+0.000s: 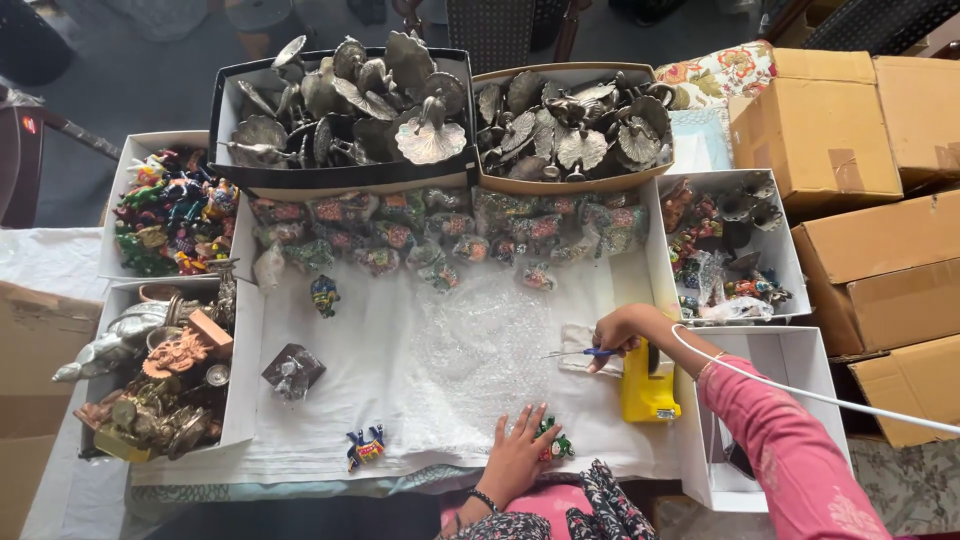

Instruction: The person sits cross-legged at a table and wraps small decorative figurines in bubble wrap. They use scissors to cut the bubble wrap and a tape dispenser to seal the packages, placing the wrapped items into a box.

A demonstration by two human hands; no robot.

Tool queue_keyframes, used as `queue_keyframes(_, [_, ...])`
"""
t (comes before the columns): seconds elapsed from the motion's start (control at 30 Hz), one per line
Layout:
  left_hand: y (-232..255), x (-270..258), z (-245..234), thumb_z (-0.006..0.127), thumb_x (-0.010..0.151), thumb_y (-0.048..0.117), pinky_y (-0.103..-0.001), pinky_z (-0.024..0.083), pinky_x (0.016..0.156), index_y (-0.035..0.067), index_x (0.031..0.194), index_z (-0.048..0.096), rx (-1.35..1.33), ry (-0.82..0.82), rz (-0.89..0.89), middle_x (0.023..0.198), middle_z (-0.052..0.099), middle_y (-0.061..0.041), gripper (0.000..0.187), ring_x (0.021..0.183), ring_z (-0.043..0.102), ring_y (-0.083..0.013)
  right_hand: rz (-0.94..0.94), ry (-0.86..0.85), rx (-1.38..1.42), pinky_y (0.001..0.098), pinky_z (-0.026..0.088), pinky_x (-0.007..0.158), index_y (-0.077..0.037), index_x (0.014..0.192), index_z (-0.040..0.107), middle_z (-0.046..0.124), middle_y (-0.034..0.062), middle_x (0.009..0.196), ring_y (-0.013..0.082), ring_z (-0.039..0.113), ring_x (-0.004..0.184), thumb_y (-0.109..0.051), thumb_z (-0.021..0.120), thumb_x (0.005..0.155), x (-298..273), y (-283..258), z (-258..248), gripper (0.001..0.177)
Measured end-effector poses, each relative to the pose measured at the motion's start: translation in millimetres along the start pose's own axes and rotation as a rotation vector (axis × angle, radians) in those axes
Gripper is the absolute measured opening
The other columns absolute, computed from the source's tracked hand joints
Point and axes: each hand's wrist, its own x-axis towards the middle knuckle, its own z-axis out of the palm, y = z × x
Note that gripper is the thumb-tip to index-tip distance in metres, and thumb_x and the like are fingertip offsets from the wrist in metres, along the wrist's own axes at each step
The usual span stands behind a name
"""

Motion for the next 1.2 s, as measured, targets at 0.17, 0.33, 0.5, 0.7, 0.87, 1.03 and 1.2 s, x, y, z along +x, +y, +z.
queue_keyframes(0.17, [0,6,-1,0.078,0.085,0.030,-0.065,0.015,0.115,0.029,0.156,0.043,0.024,-0.024,-0.003,0.169,0.022,-0.012,0.079,0.154,0.020,-0.0329,0.040,-0.058,0.014,0.0265,0.039,0.047,-0.010,0.091,0.071,0.057,-0.0004,0.067,0.0115,0.046,0.052,-0.061,0.089,0.070,11,4,-13,0.057])
queue_keyframes(0.33, [20,22,-47,0.076,0.085,0.039,-0.066,0.008,0.116,0.029,0.158,0.037,-0.033,-0.176,-0.056,0.169,0.018,-0.014,0.082,0.155,0.015,-0.0321,-0.054,-0.056,-0.053,0.0263,0.054,0.056,-0.012,0.095,0.075,0.069,0.0012,0.077,0.0118,0.062,0.061,-0.054,0.092,0.067,32,2,-2,0.054])
queue_keyframes(0.5, [7,36,-13,0.066,0.094,0.056,-0.062,0.014,0.118,0.021,0.157,0.038,-0.167,-0.188,-0.128,0.169,0.019,-0.015,0.078,0.155,0.019,-0.0303,-0.172,0.029,-0.020,0.0312,0.057,0.060,-0.018,0.102,0.077,0.068,0.0009,0.079,0.0162,0.066,0.068,-0.055,0.090,0.067,41,1,10,0.053])
queue_keyframes(0.7, [16,68,-7,0.064,0.099,0.049,-0.060,0.024,0.109,0.021,0.147,0.055,-0.068,0.124,-0.146,0.164,0.024,-0.019,0.057,0.144,0.027,-0.0387,-0.419,0.376,-0.272,0.0404,0.056,0.074,-0.016,0.097,0.081,0.075,0.0112,0.084,0.0285,0.070,0.077,-0.065,0.085,0.066,73,26,17,0.058])
queue_keyframes(0.87, [28,82,3,0.065,0.096,0.045,-0.059,0.024,0.108,0.008,0.148,0.048,-0.085,0.031,-0.318,0.166,0.016,-0.023,0.066,0.142,0.023,-0.0426,-0.383,0.413,-0.302,0.0413,0.055,0.080,-0.013,0.099,0.080,0.075,0.0139,0.090,0.0318,0.070,0.084,-0.072,0.084,0.066,55,10,15,0.068])
queue_keyframes(1.03, [24,80,20,0.070,0.091,0.040,-0.058,0.023,0.111,-0.010,0.149,0.037,-0.003,0.050,-0.312,0.164,0.022,-0.017,0.084,0.144,0.025,-0.0373,-0.269,0.208,-0.192,0.0398,0.053,0.085,-0.011,0.116,0.072,0.074,0.0127,0.101,0.0286,0.069,0.095,-0.078,0.078,0.064,45,-7,9,0.085])
queue_keyframes(1.2, [19,76,34,0.072,0.090,0.039,-0.056,0.023,0.113,-0.011,0.148,0.037,-0.018,0.076,-0.319,0.163,0.025,-0.018,0.084,0.147,0.023,-0.0377,-0.327,0.179,-0.153,0.0399,0.054,0.082,-0.009,0.111,0.074,0.076,0.0140,0.095,0.0289,0.071,0.091,-0.080,0.074,0.066,51,-27,7,0.084])
